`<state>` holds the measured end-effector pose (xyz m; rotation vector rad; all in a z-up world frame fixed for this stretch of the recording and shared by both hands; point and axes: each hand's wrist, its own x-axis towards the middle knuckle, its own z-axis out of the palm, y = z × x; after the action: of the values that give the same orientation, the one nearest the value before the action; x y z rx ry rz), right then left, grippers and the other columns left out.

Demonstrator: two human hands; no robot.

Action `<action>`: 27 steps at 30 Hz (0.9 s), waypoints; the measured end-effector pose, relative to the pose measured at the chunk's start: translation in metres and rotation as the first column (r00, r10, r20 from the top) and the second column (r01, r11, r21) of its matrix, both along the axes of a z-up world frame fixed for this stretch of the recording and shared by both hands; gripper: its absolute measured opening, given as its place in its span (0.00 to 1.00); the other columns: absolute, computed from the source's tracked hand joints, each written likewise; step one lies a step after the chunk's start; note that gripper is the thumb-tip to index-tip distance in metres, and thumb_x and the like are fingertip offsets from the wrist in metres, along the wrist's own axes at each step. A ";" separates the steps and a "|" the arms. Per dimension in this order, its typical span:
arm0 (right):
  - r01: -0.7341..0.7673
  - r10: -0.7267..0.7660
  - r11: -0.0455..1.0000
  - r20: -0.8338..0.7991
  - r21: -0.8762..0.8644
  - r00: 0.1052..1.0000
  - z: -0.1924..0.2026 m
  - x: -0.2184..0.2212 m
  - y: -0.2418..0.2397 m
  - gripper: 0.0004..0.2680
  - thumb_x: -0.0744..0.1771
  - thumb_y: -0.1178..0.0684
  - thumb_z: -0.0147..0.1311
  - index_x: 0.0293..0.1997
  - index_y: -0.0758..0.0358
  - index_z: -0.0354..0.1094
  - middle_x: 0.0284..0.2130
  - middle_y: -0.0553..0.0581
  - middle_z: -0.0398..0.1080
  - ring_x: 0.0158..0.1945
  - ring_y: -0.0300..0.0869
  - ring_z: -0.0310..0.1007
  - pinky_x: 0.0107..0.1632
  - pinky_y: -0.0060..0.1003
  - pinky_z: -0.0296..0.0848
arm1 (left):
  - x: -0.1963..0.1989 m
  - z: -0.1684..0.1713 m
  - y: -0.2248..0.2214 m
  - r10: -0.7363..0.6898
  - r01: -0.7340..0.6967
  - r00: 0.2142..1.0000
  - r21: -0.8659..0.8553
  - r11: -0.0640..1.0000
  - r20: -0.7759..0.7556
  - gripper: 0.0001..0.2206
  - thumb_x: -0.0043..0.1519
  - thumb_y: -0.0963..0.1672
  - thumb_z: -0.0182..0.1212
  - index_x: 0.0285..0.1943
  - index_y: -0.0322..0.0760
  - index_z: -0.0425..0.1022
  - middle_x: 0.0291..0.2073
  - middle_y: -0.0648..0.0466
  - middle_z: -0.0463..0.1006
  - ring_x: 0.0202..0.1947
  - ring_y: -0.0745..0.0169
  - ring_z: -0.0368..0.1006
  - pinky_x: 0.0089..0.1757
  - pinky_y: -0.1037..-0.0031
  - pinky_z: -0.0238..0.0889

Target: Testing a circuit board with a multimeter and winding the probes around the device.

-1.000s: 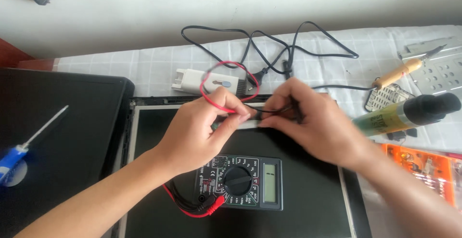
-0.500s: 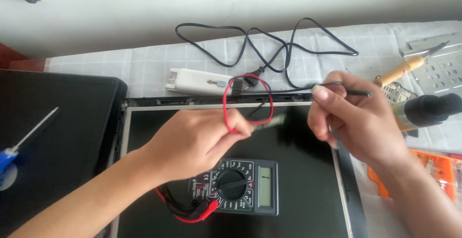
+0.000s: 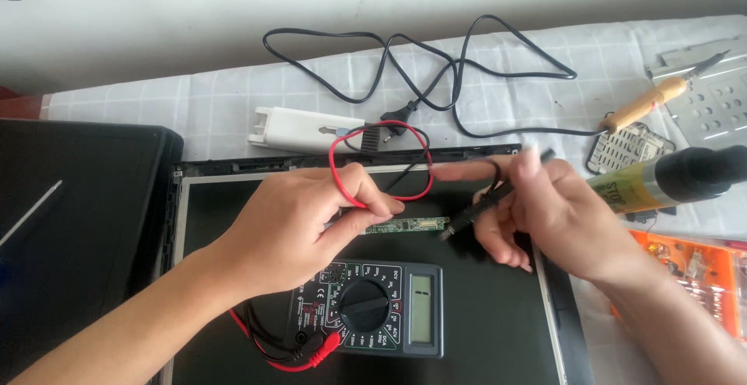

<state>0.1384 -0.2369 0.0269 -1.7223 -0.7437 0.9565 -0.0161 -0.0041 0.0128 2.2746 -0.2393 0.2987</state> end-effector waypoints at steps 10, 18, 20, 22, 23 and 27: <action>0.227 -0.219 0.962 0.063 -0.153 0.974 0.003 -0.002 0.006 0.10 0.59 0.59 0.69 0.42 0.69 0.87 0.18 0.63 0.80 0.23 0.41 0.78 0.35 0.30 0.77 | 0.000 -0.003 0.003 -0.013 0.013 0.999 -0.004 1.000 0.042 0.08 0.58 0.40 0.69 0.30 0.44 0.73 0.36 0.62 0.88 0.40 0.69 0.85 0.40 0.79 0.75; 0.251 -0.241 0.966 0.128 -0.069 0.962 -0.008 -0.004 -0.010 0.06 0.62 0.59 0.65 0.33 0.73 0.83 0.25 0.59 0.78 0.25 0.44 0.77 0.30 0.32 0.81 | -0.001 -0.005 0.003 0.006 -0.007 0.998 0.025 1.000 0.059 0.09 0.58 0.41 0.70 0.28 0.43 0.73 0.35 0.62 0.87 0.40 0.70 0.85 0.41 0.79 0.75; 0.178 -0.176 0.984 0.178 0.001 0.968 -0.009 -0.004 -0.013 0.05 0.62 0.59 0.64 0.36 0.69 0.83 0.31 0.59 0.79 0.32 0.41 0.76 0.32 0.30 0.76 | -0.001 -0.005 0.003 0.015 -0.017 0.998 0.035 0.999 0.063 0.08 0.59 0.41 0.69 0.29 0.43 0.74 0.35 0.62 0.87 0.40 0.70 0.85 0.41 0.79 0.74; 0.102 -0.114 0.993 0.232 0.066 0.966 -0.009 -0.005 -0.012 0.06 0.62 0.59 0.63 0.39 0.65 0.83 0.37 0.58 0.79 0.39 0.39 0.76 0.35 0.27 0.72 | 0.000 -0.006 0.002 0.022 -0.025 0.997 0.044 0.999 0.068 0.08 0.60 0.41 0.68 0.29 0.43 0.74 0.35 0.62 0.86 0.39 0.70 0.84 0.40 0.78 0.74; 0.143 -0.148 0.989 0.246 0.039 0.958 -0.007 -0.005 -0.010 0.05 0.62 0.59 0.64 0.37 0.66 0.83 0.37 0.58 0.83 0.40 0.38 0.80 0.40 0.27 0.76 | 0.000 -0.007 0.002 0.022 -0.026 0.997 0.047 0.999 0.075 0.08 0.59 0.41 0.69 0.29 0.43 0.74 0.35 0.62 0.86 0.40 0.70 0.84 0.42 0.78 0.74; 0.201 -0.176 0.979 0.326 -0.044 0.929 -0.007 -0.006 -0.011 0.06 0.61 0.56 0.66 0.35 0.63 0.85 0.33 0.53 0.87 0.38 0.32 0.83 0.41 0.23 0.78 | 0.001 -0.007 0.002 0.026 -0.034 0.993 0.072 0.997 0.112 0.08 0.60 0.40 0.68 0.30 0.42 0.73 0.35 0.61 0.86 0.38 0.68 0.83 0.41 0.76 0.74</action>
<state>0.1325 -0.2482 0.0197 -2.0055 -0.7389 0.5847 -0.0153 -0.0023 0.0057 2.3389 -0.2777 0.4401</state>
